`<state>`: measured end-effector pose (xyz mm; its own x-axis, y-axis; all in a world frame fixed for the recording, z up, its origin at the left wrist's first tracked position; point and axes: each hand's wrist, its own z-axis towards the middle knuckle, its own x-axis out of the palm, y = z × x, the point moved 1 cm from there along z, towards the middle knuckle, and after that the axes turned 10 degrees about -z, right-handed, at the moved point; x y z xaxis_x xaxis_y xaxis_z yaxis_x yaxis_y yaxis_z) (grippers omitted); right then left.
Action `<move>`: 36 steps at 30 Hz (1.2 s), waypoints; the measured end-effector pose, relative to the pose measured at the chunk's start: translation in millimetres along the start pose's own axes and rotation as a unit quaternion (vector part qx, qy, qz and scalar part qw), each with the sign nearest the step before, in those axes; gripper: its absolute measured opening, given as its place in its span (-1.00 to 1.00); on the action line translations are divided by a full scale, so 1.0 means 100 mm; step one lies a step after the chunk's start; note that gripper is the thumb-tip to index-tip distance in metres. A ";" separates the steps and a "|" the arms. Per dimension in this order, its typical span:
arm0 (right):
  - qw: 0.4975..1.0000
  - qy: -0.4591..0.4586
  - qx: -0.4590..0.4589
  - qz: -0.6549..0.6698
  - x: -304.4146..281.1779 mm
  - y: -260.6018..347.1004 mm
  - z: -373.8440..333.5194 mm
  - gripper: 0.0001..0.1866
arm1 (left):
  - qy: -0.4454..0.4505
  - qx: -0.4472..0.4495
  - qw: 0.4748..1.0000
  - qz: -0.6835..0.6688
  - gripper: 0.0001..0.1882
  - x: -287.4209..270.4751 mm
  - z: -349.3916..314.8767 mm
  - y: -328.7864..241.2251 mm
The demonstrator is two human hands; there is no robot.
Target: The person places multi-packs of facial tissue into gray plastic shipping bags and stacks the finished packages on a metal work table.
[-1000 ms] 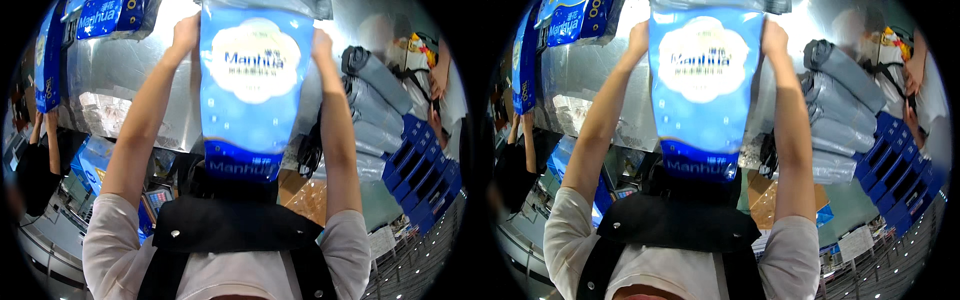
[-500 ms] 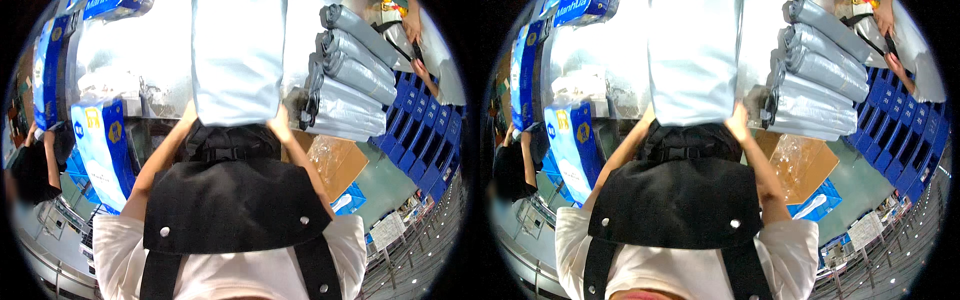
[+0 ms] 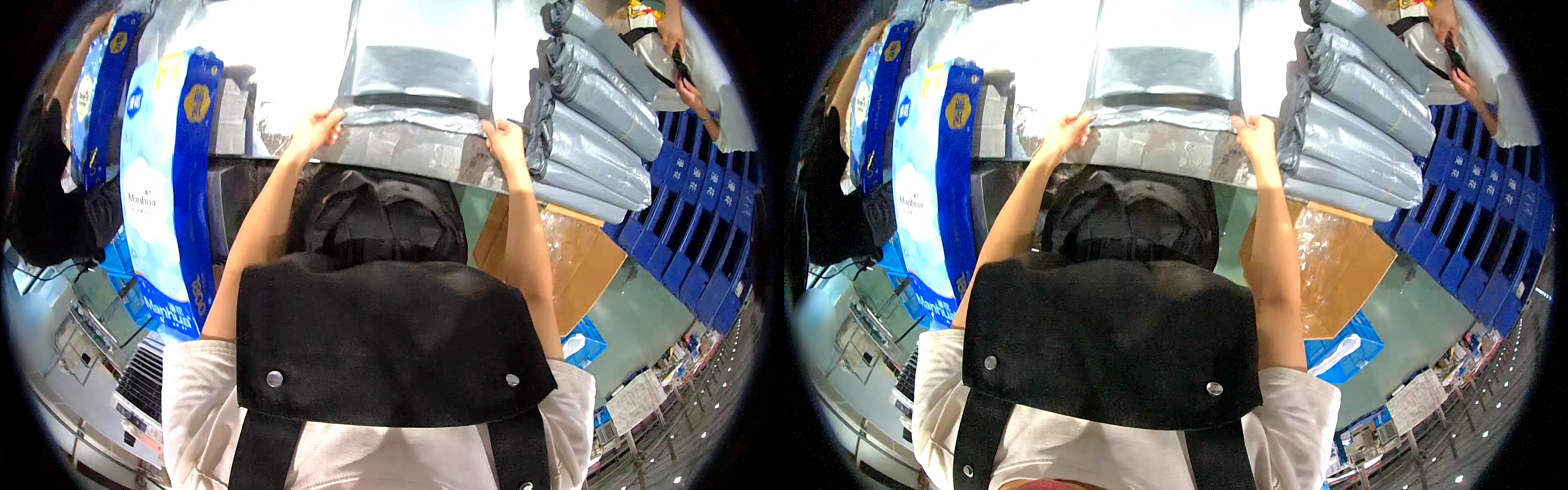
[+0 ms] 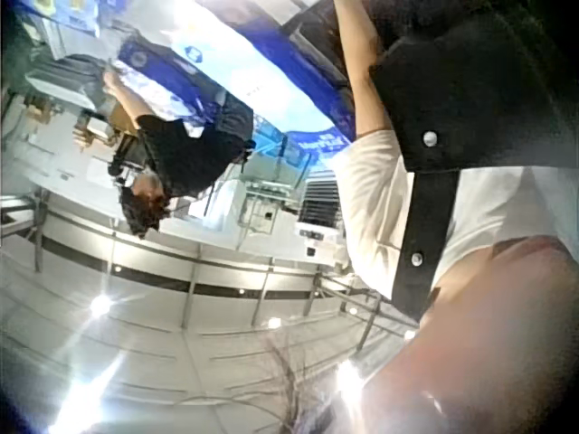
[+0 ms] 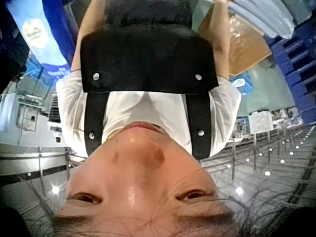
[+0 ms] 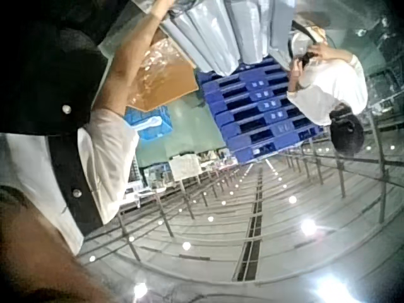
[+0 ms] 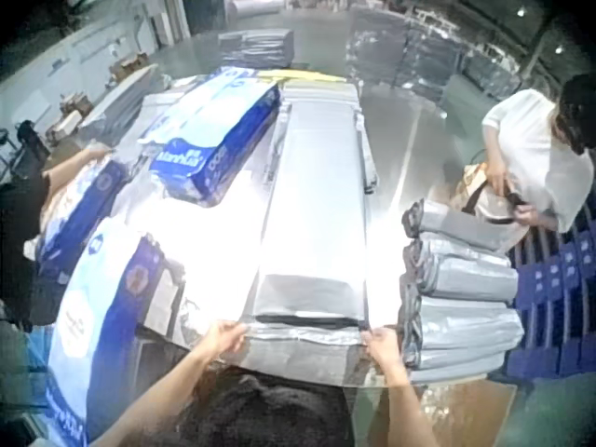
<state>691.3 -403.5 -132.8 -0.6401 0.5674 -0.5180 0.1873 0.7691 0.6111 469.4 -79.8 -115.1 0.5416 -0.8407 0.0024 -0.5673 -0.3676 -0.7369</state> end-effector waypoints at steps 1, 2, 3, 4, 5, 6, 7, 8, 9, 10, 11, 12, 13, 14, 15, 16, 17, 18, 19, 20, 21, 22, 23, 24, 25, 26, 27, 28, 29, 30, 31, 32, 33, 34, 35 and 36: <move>0.999 -0.023 -0.005 0.036 0.04 0.14 -0.18 -0.63 | 0.001 0.017 0.999 -0.051 -0.76 -0.03 -0.03 0.05; 0.986 -0.150 -0.049 -0.050 0.10 0.36 -0.38 -0.64 | -0.009 0.014 0.999 -0.052 -0.76 -0.09 -0.07 0.11; 0.964 -0.228 -0.077 -0.114 0.17 0.53 -0.58 -0.66 | 0.008 0.023 0.998 -0.063 -0.78 -0.11 -0.09 0.14; 0.931 -0.304 -0.102 -0.175 0.28 0.64 -0.72 -0.67 | 0.027 0.031 0.997 -0.072 -0.78 -0.12 -0.11 0.17; 0.898 -0.326 -0.228 -0.185 0.47 0.73 -0.78 -0.69 | 0.042 0.026 0.994 -0.095 -0.78 -0.11 -0.11 0.21; 0.839 -0.319 -0.406 -0.168 0.69 0.85 -0.74 -0.78 | 0.043 0.024 0.995 -0.092 -0.78 -0.11 -0.13 0.23; 0.827 -0.281 -0.444 -0.199 0.92 1.01 -0.69 -0.83 | 0.041 0.025 0.994 -0.102 -0.79 -0.06 -0.14 0.22; 0.849 -0.217 -0.446 -0.183 1.13 1.17 -0.66 -0.83 | 0.034 0.027 0.993 -0.110 -0.81 -0.06 -0.15 0.22; 0.876 -0.153 -0.405 -0.211 1.35 1.29 -0.60 -0.80 | 0.026 0.028 0.992 -0.119 -0.81 -0.10 -0.13 0.28; 0.880 -0.063 -0.393 -0.260 1.48 1.34 -0.45 -0.73 | 0.027 0.027 0.992 -0.117 -0.81 -0.09 -0.12 0.31; 0.879 -0.004 -0.383 -0.284 1.58 1.34 -0.35 -0.70 | 0.029 0.048 0.991 -0.119 -0.80 -0.07 -0.09 0.33; 0.880 0.003 -0.383 -0.281 1.66 1.40 -0.37 -0.70 | 0.025 0.066 0.990 -0.121 -0.80 -0.10 -0.10 0.35; 0.891 0.027 -0.385 -0.240 1.74 1.45 -0.38 -0.71 | 0.028 0.073 0.991 -0.107 -0.80 -0.12 -0.09 0.37; 0.900 0.051 -0.385 -0.199 1.81 1.49 -0.41 -0.72 | 0.023 0.068 0.992 -0.106 -0.80 -0.14 -0.08 0.39; 0.895 0.049 -0.393 -0.205 1.86 1.53 -0.43 -0.72 | 0.021 0.089 0.993 -0.079 -0.80 -0.14 -0.08 0.38; 0.896 0.047 -0.389 -0.207 1.89 1.56 -0.45 -0.75 | 0.020 0.110 0.992 -0.051 -0.80 -0.14 -0.08 0.39; 0.904 0.072 -0.374 -0.194 1.90 1.59 -0.46 -0.76 | 0.024 0.123 0.991 -0.057 -0.80 -0.16 -0.07 0.44; 0.911 0.095 -0.359 -0.180 1.90 1.62 -0.46 -0.78 | 0.022 0.119 0.991 -0.055 -0.80 -0.16 -0.06 0.44; 0.914 0.101 -0.355 -0.169 1.90 1.65 -0.48 -0.80 | 0.018 0.129 0.990 -0.055 -0.80 -0.15 -0.05 0.44; 0.915 0.103 -0.354 -0.167 1.91 1.63 -0.46 -0.80 | 0.015 0.140 0.989 -0.054 -0.79 -0.15 -0.05 0.44; 0.914 0.105 -0.355 -0.168 1.93 1.62 -0.44 -0.81 | 0.027 0.126 0.991 -0.043 -0.76 -0.15 -0.06 0.43; 0.913 0.106 -0.356 -0.170 1.94 1.60 -0.42 -0.81 | 0.028 0.123 0.991 -0.041 -0.76 -0.15 -0.06 0.42; 0.914 0.105 -0.354 -0.168 1.97 1.55 -0.45 -0.81 | 0.033 0.116 0.992 -0.030 -0.77 -0.14 -0.07 0.41; 0.898 0.084 -0.390 -0.183 1.96 1.52 -0.52 -0.82 | 0.041 0.112 0.993 -0.022 -0.77 -0.11 -0.07 0.38; 0.880 0.068 -0.428 -0.195 1.99 1.47 -0.61 -0.82 | 0.040 0.111 0.993 -0.021 -0.77 -0.12 -0.10 0.35; 0.860 0.051 -0.465 -0.205 2.01 1.42 -0.71 -0.82 | 0.035 0.074 0.994 -0.075 -0.78 -0.13 -0.13 0.33; 0.860 0.085 -0.473 -0.172 1.94 1.38 -0.92 -0.87 | 0.027 0.039 0.990 -0.129 -0.79 -0.16 -0.18 0.32; 0.861 0.042 -0.497 -0.102 1.90 1.26 -1.02 -0.91 | 0.030 0.042 0.990 -0.131 -0.79 -0.16 -0.16 0.31; 0.874 0.041 -0.464 -0.137 1.81 1.14 -1.05 -0.89 | 0.031 0.029 0.990 -0.132 -0.79 -0.17 -0.13 0.31; 0.888 0.040 -0.425 -0.169 1.74 1.10 -1.11 -0.86 | 0.034 0.010 0.991 -0.132 -0.80 -0.16 -0.15 0.30; 0.884 -0.028 -0.439 -0.159 1.71 1.16 -1.08 -0.83 | 0.020 0.027 0.994 -0.102 -0.76 -0.15 -0.15 0.28; 0.875 -0.096 -0.451 -0.147 1.69 1.25 -1.02 -0.80 | 0.020 0.027 0.994 -0.100 -0.76 -0.14 -0.18 0.27; 0.863 -0.125 -0.477 -0.107 1.73 1.32 -0.91 -0.75 | 0.034 0.074 0.995 -0.055 -0.73 -0.11 -0.19 0.21; 0.864 -0.129 -0.475 -0.105 1.77 1.36 -0.82 -0.75 | 0.049 0.117 0.992 -0.011 -0.69 -0.05 -0.23 0.14; 0.869 -0.115 -0.466 -0.123 1.81 1.40 -0.73 -0.74 | 0.032 0.105 0.994 -0.005 -0.71 0.01 -0.26 0.08; 0.871 -0.100 -0.460 -0.137 1.86 1.46 -0.68 -0.72 | 0.030 0.108 0.994 0.000 -0.71 0.02 -0.24 0.07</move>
<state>549.4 -205.6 -99.2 -0.4071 0.5094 -0.7581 -0.6887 0.3740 0.6212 451.7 -93.8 -104.2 0.5003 -0.8650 0.0386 -0.4171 -0.2798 -0.8647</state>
